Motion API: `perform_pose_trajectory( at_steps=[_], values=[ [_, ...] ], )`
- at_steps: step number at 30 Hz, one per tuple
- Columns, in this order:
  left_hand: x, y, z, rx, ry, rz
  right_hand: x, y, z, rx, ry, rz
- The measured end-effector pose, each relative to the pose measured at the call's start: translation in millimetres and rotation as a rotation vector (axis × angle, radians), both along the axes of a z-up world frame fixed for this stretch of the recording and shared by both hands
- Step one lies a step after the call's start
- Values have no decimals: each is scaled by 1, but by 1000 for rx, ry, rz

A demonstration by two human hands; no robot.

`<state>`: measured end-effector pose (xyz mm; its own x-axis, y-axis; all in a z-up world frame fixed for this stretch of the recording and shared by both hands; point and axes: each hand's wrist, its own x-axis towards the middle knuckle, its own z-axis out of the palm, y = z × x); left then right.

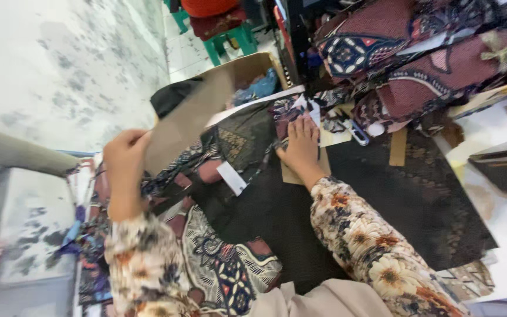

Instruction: The person folds a patterned fabric on a table, ties it with a ribbon, and places it aside. They then unfold another fabric, insert a cardboard insert, and fold it again. The person measures the fabric with a tape measure and continues folding and arranging the items on the table.

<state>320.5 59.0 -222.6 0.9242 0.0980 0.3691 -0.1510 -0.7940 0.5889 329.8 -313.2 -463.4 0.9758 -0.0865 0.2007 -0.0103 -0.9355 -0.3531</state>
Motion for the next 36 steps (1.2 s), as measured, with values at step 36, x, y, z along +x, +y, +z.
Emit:
perform_pose_trajectory(
  at_steps=[36],
  values=[
    [-420,-2,-269,-1310,220,25,-161,254,57,-110,-238,1116]
  ],
)
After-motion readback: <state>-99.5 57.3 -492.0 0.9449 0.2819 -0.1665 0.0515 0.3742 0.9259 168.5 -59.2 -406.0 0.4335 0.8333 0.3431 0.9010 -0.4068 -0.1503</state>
